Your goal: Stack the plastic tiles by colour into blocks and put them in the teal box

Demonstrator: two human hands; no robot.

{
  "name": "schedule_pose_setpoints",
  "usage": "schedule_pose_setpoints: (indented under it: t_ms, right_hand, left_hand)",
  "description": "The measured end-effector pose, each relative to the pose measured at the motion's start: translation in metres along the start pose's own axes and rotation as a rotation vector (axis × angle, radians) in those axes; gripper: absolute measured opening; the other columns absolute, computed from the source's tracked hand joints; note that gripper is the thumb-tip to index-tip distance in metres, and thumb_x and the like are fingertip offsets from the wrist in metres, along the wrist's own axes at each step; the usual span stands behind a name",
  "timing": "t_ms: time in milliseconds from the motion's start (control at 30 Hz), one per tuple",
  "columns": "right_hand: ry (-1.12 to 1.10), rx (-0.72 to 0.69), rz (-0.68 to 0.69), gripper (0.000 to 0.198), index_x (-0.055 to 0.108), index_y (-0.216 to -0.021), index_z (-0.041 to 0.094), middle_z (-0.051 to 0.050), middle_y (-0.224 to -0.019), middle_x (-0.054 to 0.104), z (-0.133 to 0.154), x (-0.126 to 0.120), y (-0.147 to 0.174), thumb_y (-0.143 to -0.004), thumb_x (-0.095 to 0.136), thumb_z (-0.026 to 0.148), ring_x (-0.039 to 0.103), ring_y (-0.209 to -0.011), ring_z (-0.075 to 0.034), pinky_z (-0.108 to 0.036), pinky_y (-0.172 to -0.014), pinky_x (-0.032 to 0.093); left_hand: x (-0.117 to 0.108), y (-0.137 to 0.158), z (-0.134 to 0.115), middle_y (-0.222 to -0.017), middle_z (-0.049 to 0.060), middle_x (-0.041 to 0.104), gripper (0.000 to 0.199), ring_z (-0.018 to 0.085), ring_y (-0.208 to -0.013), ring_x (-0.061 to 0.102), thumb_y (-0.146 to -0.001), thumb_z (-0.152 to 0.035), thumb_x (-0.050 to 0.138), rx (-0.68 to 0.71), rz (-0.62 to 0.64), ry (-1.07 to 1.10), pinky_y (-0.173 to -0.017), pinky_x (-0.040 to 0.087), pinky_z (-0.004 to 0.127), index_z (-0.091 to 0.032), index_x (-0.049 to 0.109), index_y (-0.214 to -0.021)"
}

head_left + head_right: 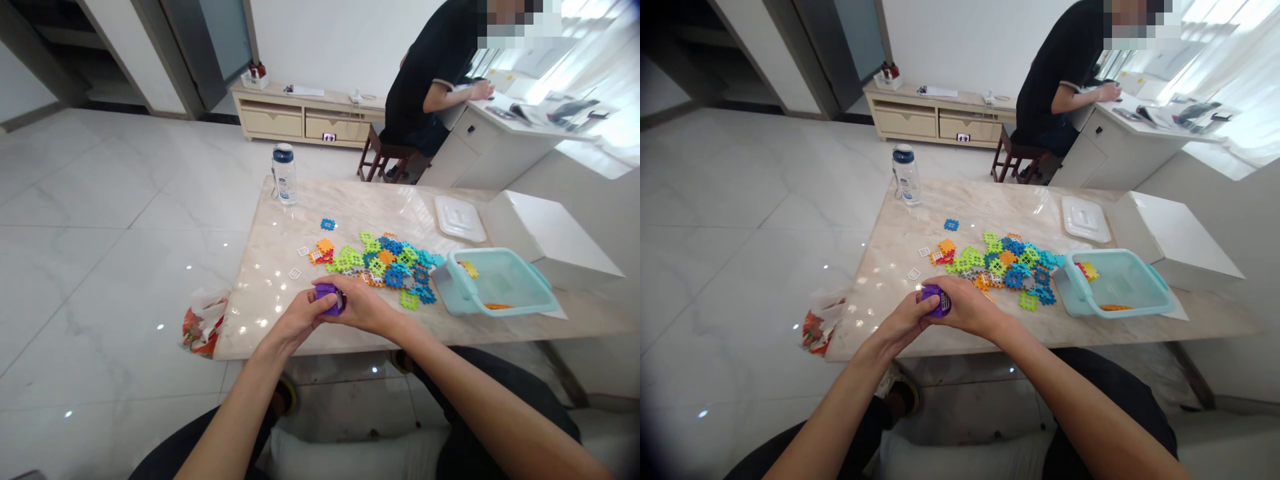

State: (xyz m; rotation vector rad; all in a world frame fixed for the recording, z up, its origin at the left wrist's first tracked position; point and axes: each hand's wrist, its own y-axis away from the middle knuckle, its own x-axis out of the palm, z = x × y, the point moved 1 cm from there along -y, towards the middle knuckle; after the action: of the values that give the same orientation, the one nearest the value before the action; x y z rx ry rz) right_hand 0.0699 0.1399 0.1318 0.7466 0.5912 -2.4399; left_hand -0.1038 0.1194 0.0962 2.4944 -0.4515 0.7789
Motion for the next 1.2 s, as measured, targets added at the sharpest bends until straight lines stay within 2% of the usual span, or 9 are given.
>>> schedule_pose_setpoints:
  t_ms: [200, 433, 733, 933, 1100, 1200]
  right_hand:
    - [-0.018, -0.031, -0.023, 0.055, 0.072, -0.134, 0.026, -0.009, -0.127, 0.081, 0.002, -0.005, -0.001, -0.085, 0.093, 0.039, 0.078, -0.114, -0.028, -0.040, -0.103, 0.060]
    - [-0.009, -0.046, 0.025, 0.055, 0.072, -0.135, 0.026, -0.011, -0.127, 0.079, 0.000, -0.001, 0.001, -0.085, 0.092, 0.037, 0.076, -0.118, -0.030, -0.045, -0.104, 0.058]
    - [0.028, -0.078, 0.016, 0.054, 0.071, -0.134, 0.026, -0.009, -0.124, 0.080, 0.004, -0.005, 0.004, -0.086, 0.092, 0.039, 0.076, -0.116, -0.029, -0.046, -0.105, 0.057]
    - [0.039, -0.123, 0.024, 0.078, 0.064, -0.148, 0.028, -0.011, -0.131, 0.079, 0.004, -0.010, 0.006, -0.080, 0.096, 0.051, 0.075, -0.120, -0.031, -0.048, -0.108, 0.057]
    - [0.025, -0.153, 0.015, 0.065, 0.072, -0.138, 0.029, -0.008, -0.127, 0.081, 0.003, -0.011, 0.006, -0.081, 0.096, 0.048, 0.076, -0.118, -0.030, -0.045, -0.106, 0.058]
    - [0.012, -0.163, 0.030, 0.067, 0.070, -0.141, 0.030, -0.008, -0.130, 0.080, 0.003, -0.013, 0.007, -0.081, 0.096, 0.048, 0.075, -0.122, -0.030, -0.046, -0.109, 0.057]
  left_hand:
    - [0.005, 0.004, -0.007, -0.099, 0.009, 0.079, 0.054, 0.018, -0.090, 0.071, -0.070, -0.050, 0.102, 0.024, 0.056, 0.056, -0.085, 0.056, 0.028, -0.012, 0.082, -0.103]
    - [0.002, 0.002, -0.002, -0.097, 0.009, 0.079, 0.058, 0.019, -0.088, 0.070, -0.065, -0.046, 0.105, -0.009, 0.012, -0.004, -0.083, 0.054, 0.028, -0.011, 0.082, -0.104]
    - [0.007, 0.007, -0.008, -0.103, 0.010, 0.079, 0.059, 0.021, -0.095, 0.069, -0.064, -0.044, 0.105, 0.046, 0.038, -0.100, -0.090, 0.054, 0.032, -0.012, 0.082, -0.108]
    - [0.006, 0.004, -0.007, -0.095, 0.009, 0.077, 0.052, 0.020, -0.087, 0.068, -0.066, -0.045, 0.103, 0.020, 0.051, -0.151, -0.082, 0.053, 0.030, -0.011, 0.082, -0.100]
    - [0.009, 0.005, -0.010, -0.111, 0.012, 0.079, 0.061, 0.024, -0.100, 0.070, -0.066, -0.044, 0.103, 0.081, 0.108, -0.184, -0.090, 0.055, 0.034, -0.012, 0.082, -0.115]
    - [0.010, 0.006, -0.012, -0.106, 0.011, 0.080, 0.058, 0.025, -0.098, 0.071, -0.065, -0.043, 0.103, 0.113, 0.080, -0.256, -0.089, 0.055, 0.034, -0.012, 0.083, -0.109]
